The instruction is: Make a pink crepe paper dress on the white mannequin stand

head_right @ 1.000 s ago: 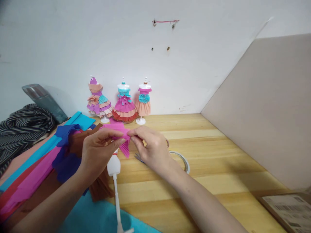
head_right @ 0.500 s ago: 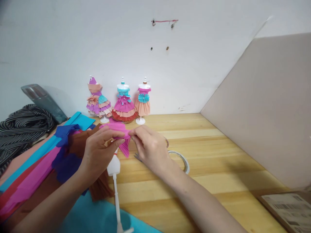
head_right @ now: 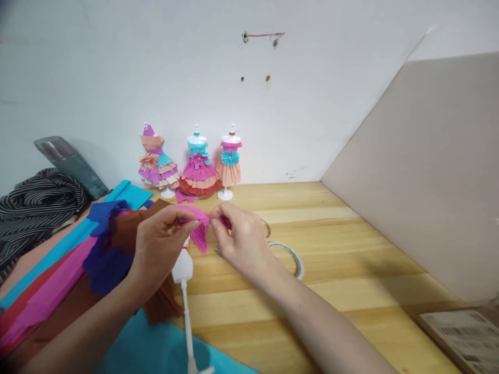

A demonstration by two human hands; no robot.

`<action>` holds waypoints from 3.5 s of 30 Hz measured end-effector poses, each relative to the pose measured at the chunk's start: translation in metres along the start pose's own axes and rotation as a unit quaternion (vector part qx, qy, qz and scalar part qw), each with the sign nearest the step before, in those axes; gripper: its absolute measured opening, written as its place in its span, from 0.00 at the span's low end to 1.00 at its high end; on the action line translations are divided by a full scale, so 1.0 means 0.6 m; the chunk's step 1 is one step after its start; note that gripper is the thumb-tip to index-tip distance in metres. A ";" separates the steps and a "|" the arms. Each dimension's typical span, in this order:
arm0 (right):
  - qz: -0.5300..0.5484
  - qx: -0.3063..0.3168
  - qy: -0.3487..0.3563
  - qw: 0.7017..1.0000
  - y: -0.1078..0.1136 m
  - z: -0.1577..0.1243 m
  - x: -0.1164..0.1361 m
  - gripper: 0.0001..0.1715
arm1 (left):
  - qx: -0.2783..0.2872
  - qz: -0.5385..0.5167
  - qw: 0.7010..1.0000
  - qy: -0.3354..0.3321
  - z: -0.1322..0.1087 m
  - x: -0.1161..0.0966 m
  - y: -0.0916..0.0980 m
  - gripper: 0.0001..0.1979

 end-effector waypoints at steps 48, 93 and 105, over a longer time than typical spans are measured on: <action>0.027 -0.055 0.075 0.995 0.015 -0.004 0.029 0.14 | -0.074 -0.066 0.994 -0.048 -0.010 -0.003 0.017 0.03; 0.073 -0.024 -0.050 0.996 -0.001 -0.006 -0.009 0.05 | -0.066 -0.232 0.964 0.111 -0.012 0.014 -0.001 0.05; 0.077 -0.001 -0.011 0.997 -0.004 -0.002 0.002 0.06 | -0.071 -0.222 0.969 0.079 -0.010 0.010 0.002 0.06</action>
Point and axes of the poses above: each hand's wrist, its own z-axis towards the middle knuckle, its own y-axis out of the back of the hand, x = y × z, the point moved 9 cm from there along z, towards the middle knuckle
